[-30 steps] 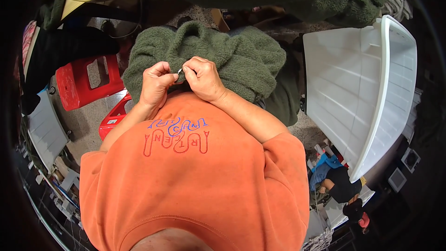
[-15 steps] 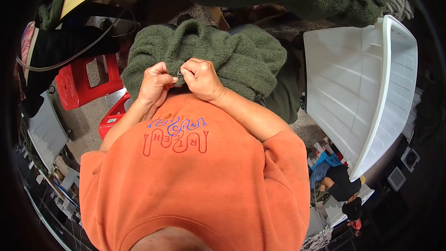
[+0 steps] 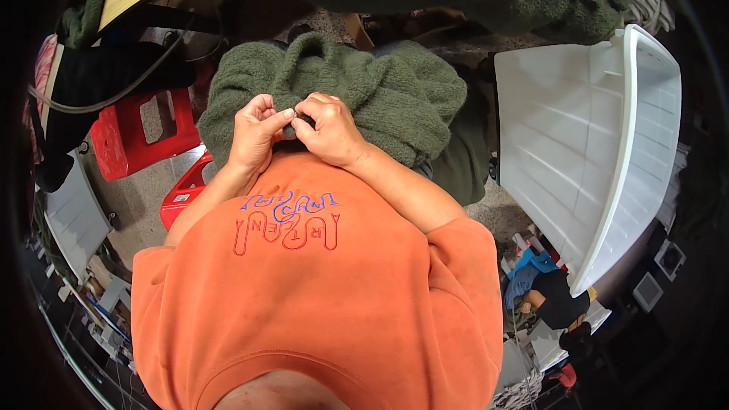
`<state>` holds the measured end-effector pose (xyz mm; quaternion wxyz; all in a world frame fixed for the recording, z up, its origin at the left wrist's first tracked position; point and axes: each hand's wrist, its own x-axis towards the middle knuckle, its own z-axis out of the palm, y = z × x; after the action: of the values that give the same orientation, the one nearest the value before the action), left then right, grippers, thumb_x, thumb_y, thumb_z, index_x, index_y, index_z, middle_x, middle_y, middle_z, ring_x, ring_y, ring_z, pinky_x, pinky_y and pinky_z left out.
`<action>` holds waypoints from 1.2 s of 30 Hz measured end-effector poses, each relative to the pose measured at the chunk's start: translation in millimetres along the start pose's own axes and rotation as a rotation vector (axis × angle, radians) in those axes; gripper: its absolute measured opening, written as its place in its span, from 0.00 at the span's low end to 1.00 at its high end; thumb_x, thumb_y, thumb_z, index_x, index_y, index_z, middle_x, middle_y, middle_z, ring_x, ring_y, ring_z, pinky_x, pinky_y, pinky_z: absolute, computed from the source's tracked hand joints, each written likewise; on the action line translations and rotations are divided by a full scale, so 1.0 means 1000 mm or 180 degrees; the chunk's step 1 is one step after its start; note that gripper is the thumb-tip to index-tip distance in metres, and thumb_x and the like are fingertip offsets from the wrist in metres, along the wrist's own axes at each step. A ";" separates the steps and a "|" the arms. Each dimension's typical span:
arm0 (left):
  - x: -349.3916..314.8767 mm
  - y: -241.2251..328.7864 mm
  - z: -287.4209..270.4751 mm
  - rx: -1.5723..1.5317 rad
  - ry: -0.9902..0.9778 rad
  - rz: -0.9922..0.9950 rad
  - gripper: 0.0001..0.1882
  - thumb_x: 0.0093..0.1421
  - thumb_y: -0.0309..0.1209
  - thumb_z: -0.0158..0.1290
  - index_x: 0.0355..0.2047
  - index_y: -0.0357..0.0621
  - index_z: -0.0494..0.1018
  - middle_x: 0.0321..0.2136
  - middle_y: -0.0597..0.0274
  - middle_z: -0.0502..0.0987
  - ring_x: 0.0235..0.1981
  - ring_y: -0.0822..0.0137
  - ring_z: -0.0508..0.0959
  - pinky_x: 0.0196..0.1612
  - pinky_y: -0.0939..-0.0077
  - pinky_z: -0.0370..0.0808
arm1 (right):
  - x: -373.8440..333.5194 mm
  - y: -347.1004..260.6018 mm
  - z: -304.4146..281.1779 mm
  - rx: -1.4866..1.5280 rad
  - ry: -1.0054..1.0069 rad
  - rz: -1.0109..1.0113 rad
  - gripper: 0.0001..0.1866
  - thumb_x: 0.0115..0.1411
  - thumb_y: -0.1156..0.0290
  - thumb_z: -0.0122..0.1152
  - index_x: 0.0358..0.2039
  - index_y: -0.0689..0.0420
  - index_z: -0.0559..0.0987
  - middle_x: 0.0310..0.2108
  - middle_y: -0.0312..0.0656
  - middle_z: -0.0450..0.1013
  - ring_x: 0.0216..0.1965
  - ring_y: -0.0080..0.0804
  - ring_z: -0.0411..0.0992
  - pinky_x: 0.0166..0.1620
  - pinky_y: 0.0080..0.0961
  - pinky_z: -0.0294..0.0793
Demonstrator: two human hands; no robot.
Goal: Inspecting a green knit garment and removing loose threads or small imperfections by hand.
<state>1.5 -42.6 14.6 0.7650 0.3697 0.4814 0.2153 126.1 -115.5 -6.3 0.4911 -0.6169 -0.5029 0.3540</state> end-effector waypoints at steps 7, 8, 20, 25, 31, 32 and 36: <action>0.003 -0.005 -0.004 0.0234 0.0065 0.0024 0.08 0.47 0.19 0.50 0.19 0.41 0.62 0.14 0.66 0.67 0.14 0.78 0.68 0.15 0.87 0.68 | 0.000 -0.002 0.003 -0.0391 0.0019 -0.0039 0.03 0.43 0.78 0.55 0.20 0.64 0.73 0.19 0.44 0.69 0.20 0.34 0.68 0.24 0.26 0.66; 0.003 -0.006 -0.004 0.0134 0.0055 0.0002 0.08 0.47 0.19 0.50 0.19 0.41 0.61 0.14 0.66 0.68 0.14 0.78 0.68 0.15 0.86 0.68 | 0.000 -0.002 0.003 -0.0420 0.0033 -0.0064 0.03 0.43 0.78 0.55 0.20 0.64 0.73 0.19 0.44 0.69 0.20 0.34 0.68 0.24 0.26 0.66; 0.002 0.003 -0.002 0.0218 0.0069 0.0429 0.09 0.46 0.19 0.51 0.29 0.38 0.66 0.19 0.66 0.67 0.18 0.79 0.68 0.21 0.90 0.68 | 0.001 -0.002 -0.004 -0.0830 -0.0122 -0.0437 0.12 0.41 0.77 0.55 0.30 0.63 0.71 0.27 0.45 0.69 0.30 0.38 0.69 0.36 0.25 0.66; 0.018 0.035 -0.010 0.3030 -0.0285 0.2677 0.16 0.42 0.25 0.54 0.35 0.40 0.71 0.30 0.58 0.70 0.38 0.63 0.70 0.42 0.71 0.67 | 0.003 0.003 -0.009 -0.0404 -0.0182 -0.0349 0.09 0.45 0.79 0.51 0.30 0.63 0.72 0.26 0.42 0.70 0.28 0.32 0.68 0.36 0.23 0.66; 0.032 0.032 -0.010 0.2446 -0.1793 0.1702 0.13 0.44 0.24 0.51 0.34 0.38 0.72 0.28 0.56 0.73 0.35 0.63 0.72 0.40 0.72 0.67 | 0.002 0.008 -0.020 0.2222 -0.0364 0.1005 0.04 0.52 0.79 0.51 0.29 0.63 0.74 0.26 0.32 0.69 0.29 0.13 0.63 0.33 0.10 0.63; 0.031 0.032 -0.010 0.2444 -0.1793 0.1697 0.13 0.44 0.24 0.51 0.34 0.38 0.72 0.28 0.56 0.73 0.35 0.63 0.72 0.40 0.72 0.67 | 0.002 0.009 -0.019 0.2223 -0.0363 0.1010 0.04 0.52 0.79 0.51 0.29 0.63 0.74 0.26 0.32 0.69 0.29 0.13 0.63 0.33 0.10 0.63; 0.028 0.032 -0.006 0.2669 -0.1647 0.1261 0.07 0.48 0.24 0.49 0.29 0.36 0.71 0.22 0.59 0.71 0.25 0.71 0.69 0.29 0.77 0.66 | 0.002 0.010 -0.021 0.1928 -0.0353 0.1030 0.04 0.52 0.78 0.51 0.29 0.63 0.74 0.25 0.31 0.69 0.28 0.12 0.63 0.32 0.10 0.63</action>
<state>9.9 -1.0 21.7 0.5900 0.7687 0.2427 0.0465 149.0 -119.3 -9.6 0.5613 -0.4947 -0.2967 0.5934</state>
